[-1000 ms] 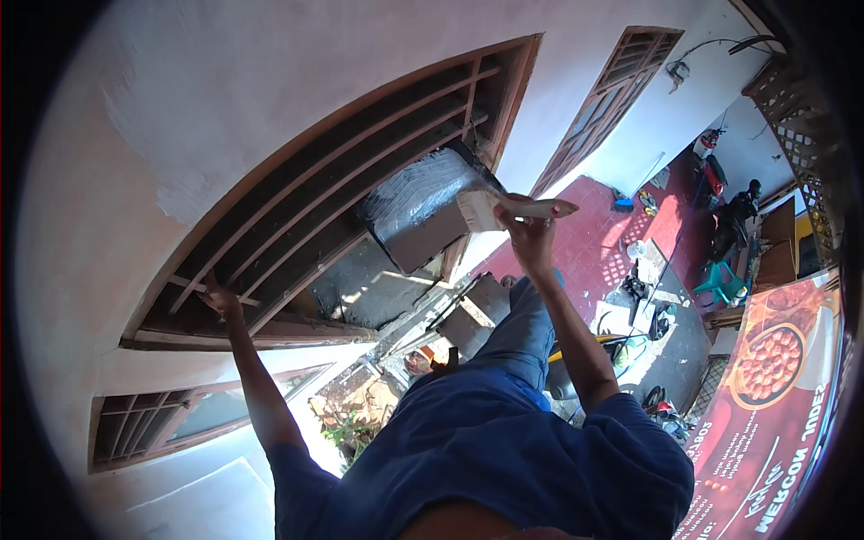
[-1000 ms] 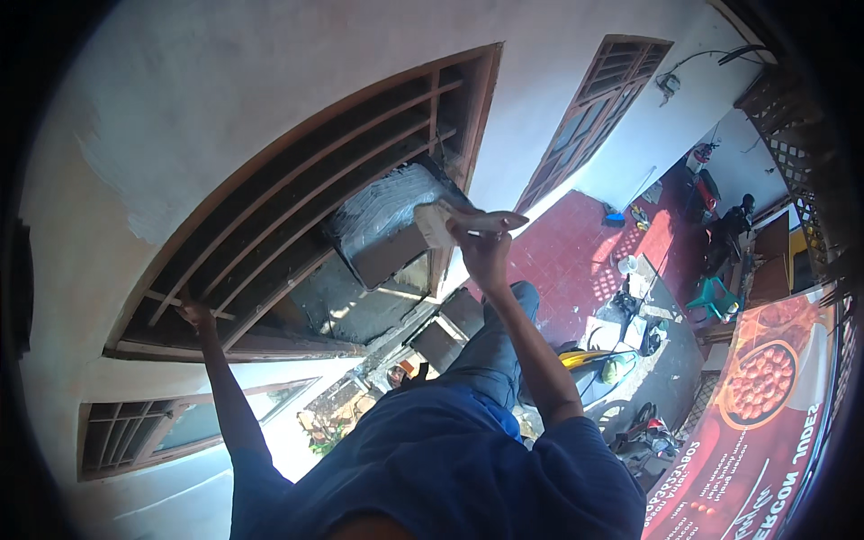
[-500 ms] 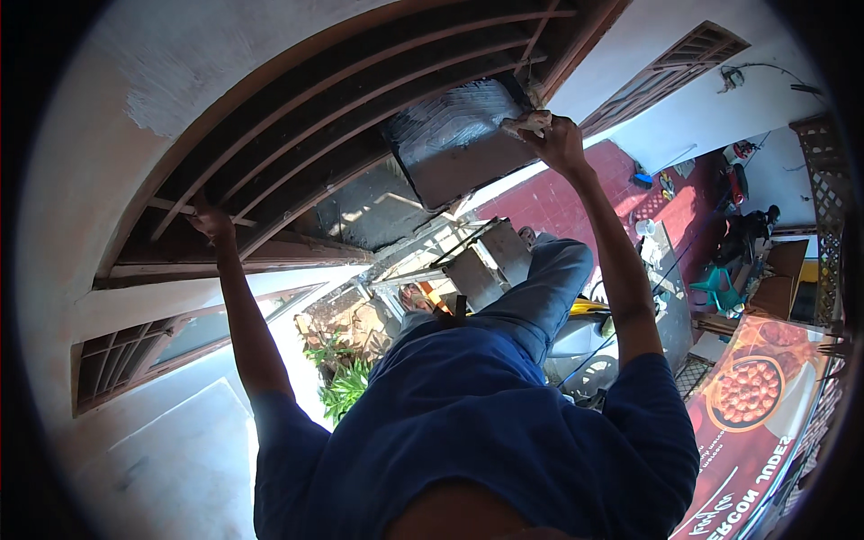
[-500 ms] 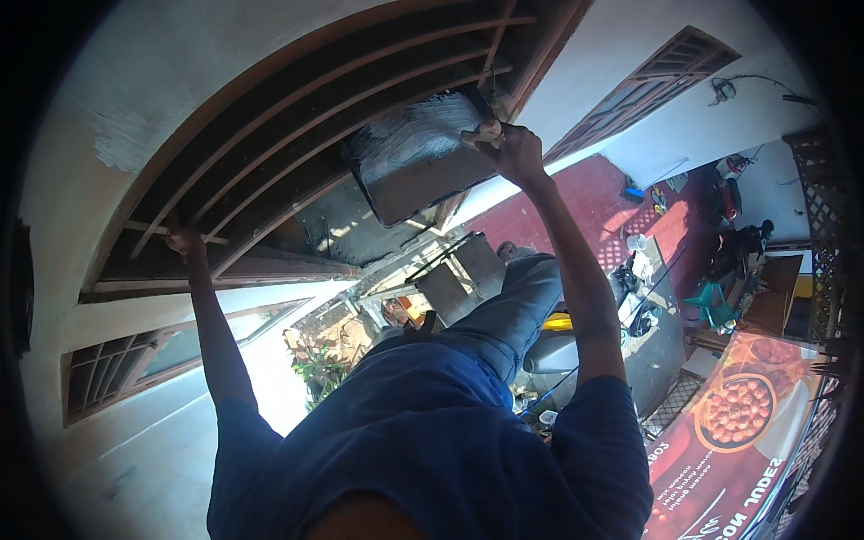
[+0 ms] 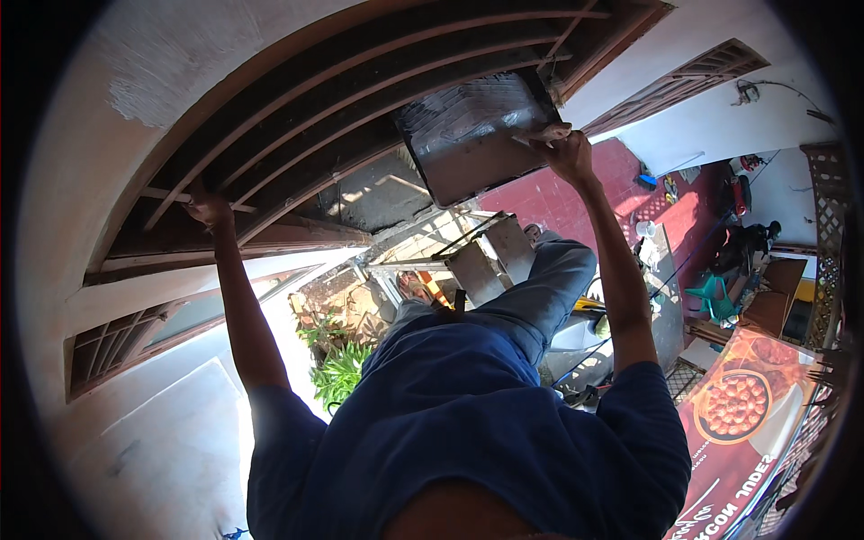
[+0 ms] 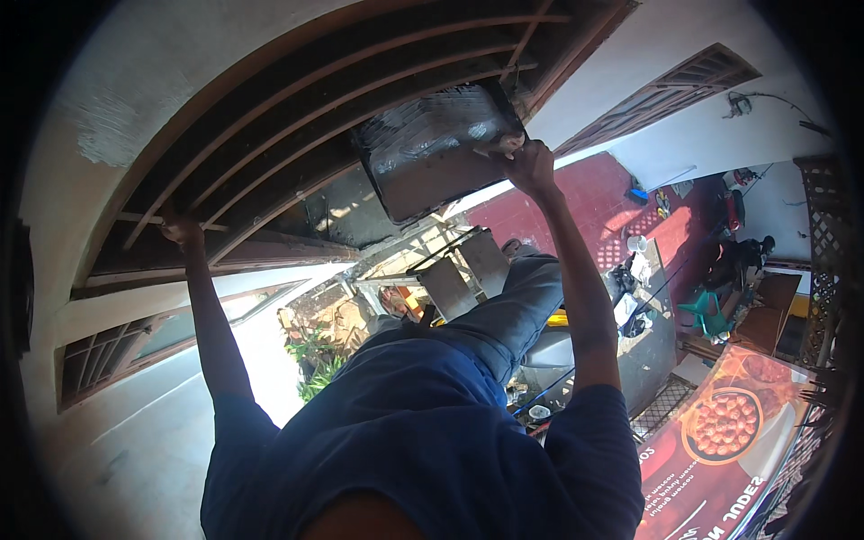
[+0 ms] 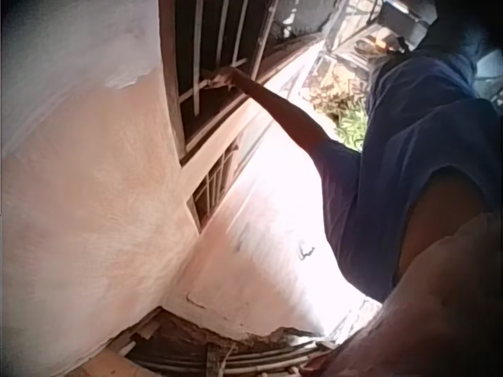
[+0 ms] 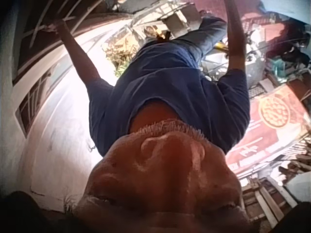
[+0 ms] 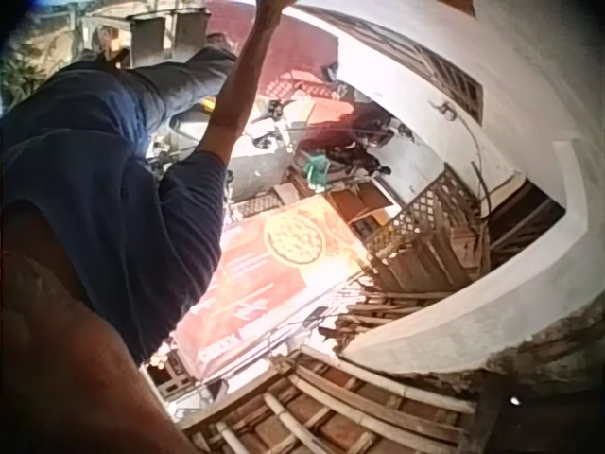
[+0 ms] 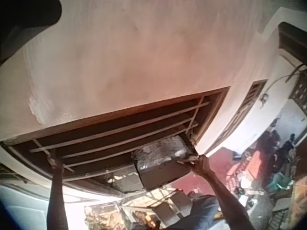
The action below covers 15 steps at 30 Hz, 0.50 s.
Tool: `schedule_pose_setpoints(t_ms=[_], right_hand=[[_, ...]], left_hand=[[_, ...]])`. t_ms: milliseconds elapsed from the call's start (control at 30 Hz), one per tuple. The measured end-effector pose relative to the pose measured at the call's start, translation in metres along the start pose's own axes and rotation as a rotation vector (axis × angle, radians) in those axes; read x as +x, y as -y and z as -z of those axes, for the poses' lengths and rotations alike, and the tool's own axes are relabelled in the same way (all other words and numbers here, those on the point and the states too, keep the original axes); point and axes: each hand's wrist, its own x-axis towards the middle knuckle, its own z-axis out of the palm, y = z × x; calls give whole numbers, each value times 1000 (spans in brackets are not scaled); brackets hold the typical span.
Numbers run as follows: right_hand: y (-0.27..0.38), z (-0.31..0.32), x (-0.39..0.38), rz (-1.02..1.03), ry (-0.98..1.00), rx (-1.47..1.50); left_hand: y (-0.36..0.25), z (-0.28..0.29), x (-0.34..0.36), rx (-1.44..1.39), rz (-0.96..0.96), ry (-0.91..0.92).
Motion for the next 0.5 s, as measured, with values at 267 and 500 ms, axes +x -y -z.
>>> schedule_pose_setpoints(t_ms=[267, 500], right_hand=[[12, 11, 1, -199, -78, 639], [73, 29, 10, -106, -310, 810]], left_hand=[[3, -6, 1, -2, -73, -79], [16, -7, -4, -20, -61, -21]])
